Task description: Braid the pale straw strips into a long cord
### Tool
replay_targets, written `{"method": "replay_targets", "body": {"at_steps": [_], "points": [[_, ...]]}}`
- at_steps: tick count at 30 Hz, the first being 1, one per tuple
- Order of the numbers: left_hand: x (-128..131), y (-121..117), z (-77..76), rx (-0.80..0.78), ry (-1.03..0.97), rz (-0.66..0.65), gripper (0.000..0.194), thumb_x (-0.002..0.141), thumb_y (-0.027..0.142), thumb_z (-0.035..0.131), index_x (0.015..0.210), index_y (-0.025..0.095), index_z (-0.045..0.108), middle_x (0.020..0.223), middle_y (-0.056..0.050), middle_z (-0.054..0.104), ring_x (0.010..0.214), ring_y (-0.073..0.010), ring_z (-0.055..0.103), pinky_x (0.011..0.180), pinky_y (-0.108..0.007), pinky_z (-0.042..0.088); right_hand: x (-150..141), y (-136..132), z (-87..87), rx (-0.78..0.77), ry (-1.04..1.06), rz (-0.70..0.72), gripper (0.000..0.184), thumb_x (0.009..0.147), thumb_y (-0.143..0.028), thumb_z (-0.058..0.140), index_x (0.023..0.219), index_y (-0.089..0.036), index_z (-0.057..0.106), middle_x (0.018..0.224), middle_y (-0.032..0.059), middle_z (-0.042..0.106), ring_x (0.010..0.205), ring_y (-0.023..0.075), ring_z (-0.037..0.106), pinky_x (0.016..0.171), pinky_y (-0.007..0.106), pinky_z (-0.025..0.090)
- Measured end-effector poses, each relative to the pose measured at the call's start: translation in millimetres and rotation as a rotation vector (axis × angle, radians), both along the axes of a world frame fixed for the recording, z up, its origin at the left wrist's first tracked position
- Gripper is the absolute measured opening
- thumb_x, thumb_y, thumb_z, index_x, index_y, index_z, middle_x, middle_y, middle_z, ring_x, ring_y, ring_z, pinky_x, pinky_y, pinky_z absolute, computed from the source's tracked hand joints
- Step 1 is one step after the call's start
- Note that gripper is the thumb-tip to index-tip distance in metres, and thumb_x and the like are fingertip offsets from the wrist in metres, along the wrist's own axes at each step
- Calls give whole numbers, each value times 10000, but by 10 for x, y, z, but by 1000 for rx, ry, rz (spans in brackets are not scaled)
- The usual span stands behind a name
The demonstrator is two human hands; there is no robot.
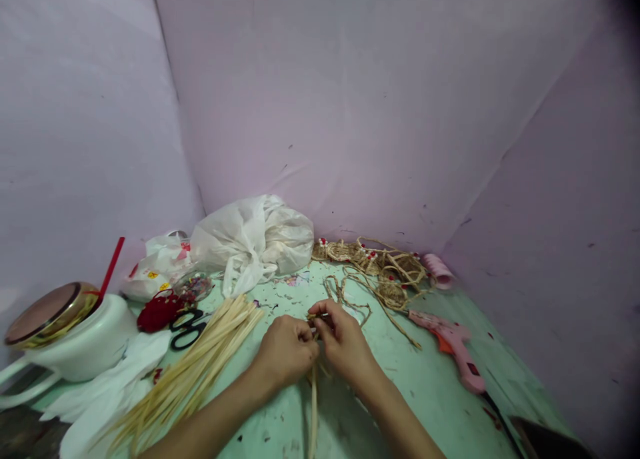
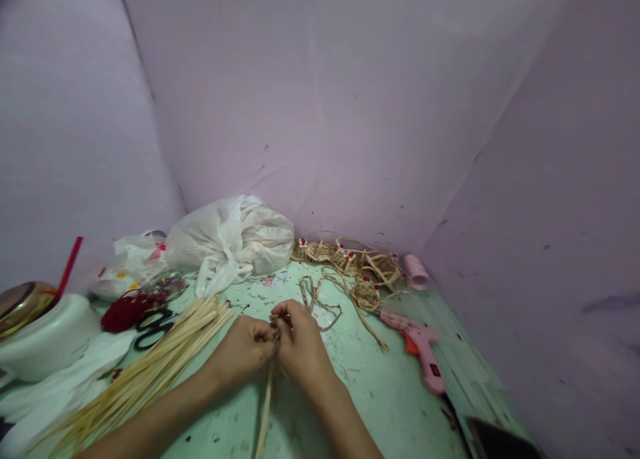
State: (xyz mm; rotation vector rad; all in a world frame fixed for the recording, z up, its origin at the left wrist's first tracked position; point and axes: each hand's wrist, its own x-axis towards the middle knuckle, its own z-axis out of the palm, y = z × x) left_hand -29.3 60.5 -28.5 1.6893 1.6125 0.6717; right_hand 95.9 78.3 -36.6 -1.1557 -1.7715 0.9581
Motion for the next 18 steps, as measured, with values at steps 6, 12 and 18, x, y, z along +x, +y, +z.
{"method": "replay_targets", "body": {"at_steps": [6, 12, 18], "points": [[-3, 13, 1, -3, -115, 29, 135, 563, 218, 411, 444, 157, 430, 445, 38, 370, 490, -82, 353, 466, -201, 243, 1, -19, 21, -38, -21, -56, 69, 784, -235, 424, 786, -176, 460, 692, 11, 539, 560, 120, 507, 524, 230, 387], [28, 5, -3, 12, -214, 54, 141, 555, 225, 420, 435, 153, 438, 436, 36, 379, 485, -81, 344, 463, -198, 246, 2, -34, -1, 30, -43, -122, 70, 767, -236, 450, 742, -175, 475, 663, 4, 538, 567, 118, 479, 525, 224, 347], [17, 37, -10, 29, -308, 167, 159, 559, 246, 425, 431, 154, 440, 427, 36, 363, 468, -78, 322, 452, -203, 240, -26, 15, -43, -251, 362, -74, 162, 683, -294, 577, 769, -162, 543, 705, 12, 590, 541, 107, 509, 503, 220, 395]]}}
